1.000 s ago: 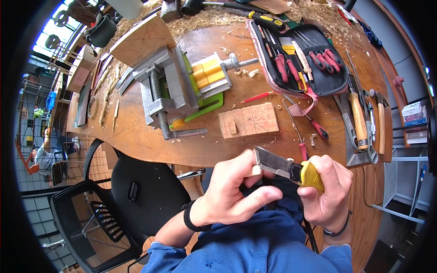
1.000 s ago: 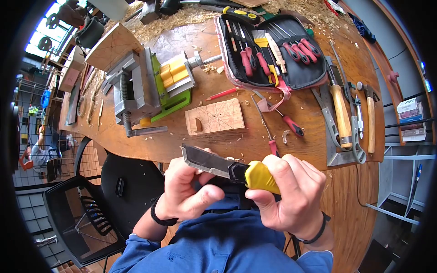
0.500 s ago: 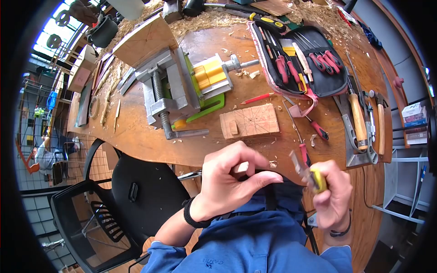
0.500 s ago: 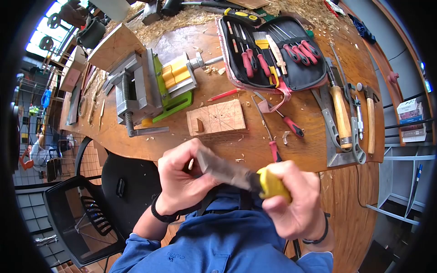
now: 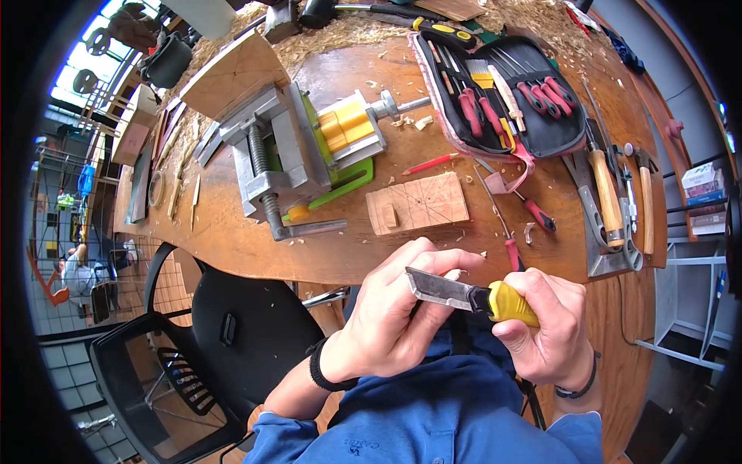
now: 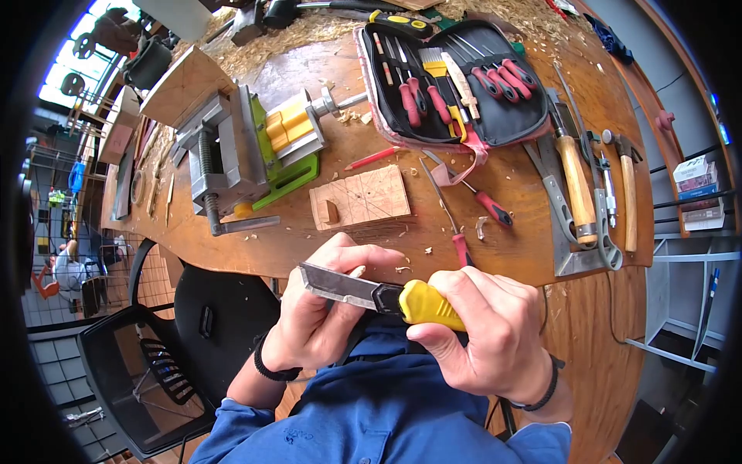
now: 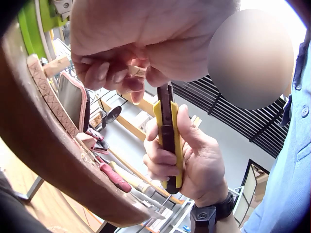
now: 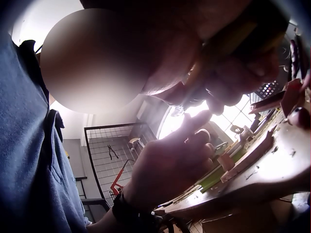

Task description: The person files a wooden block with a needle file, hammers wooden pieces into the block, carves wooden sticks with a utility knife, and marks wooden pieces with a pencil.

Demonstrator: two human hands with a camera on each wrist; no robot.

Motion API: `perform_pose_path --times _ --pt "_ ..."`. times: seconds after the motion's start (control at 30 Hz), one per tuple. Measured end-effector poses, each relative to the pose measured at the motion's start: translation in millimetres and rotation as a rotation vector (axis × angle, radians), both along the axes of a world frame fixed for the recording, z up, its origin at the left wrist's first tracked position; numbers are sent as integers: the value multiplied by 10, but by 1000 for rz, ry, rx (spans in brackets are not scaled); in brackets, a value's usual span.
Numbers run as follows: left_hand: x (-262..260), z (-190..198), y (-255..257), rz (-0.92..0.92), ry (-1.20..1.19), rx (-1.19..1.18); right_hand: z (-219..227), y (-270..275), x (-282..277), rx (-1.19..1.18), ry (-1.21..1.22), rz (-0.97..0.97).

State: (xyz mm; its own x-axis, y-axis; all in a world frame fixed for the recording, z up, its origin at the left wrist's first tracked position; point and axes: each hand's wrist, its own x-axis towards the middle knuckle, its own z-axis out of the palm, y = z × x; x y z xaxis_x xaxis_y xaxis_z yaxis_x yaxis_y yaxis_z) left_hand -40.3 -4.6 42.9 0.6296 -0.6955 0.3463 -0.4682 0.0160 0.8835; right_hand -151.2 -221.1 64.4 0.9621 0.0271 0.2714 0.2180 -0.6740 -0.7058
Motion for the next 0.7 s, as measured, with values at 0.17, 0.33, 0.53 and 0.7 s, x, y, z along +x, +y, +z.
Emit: perform_pose_path --times 0.17,0.33,0.53,0.7 --pt "34 85 10 -43 9 42 -1 5 5 8 -22 -5" --pt "56 14 29 -31 -106 47 -19 -3 -3 -26 -34 -6" --pt "13 19 -14 26 -137 25 -53 23 6 -55 -77 -15" --pt "25 -41 -8 17 -213 -41 -42 -25 7 -137 -94 -15"
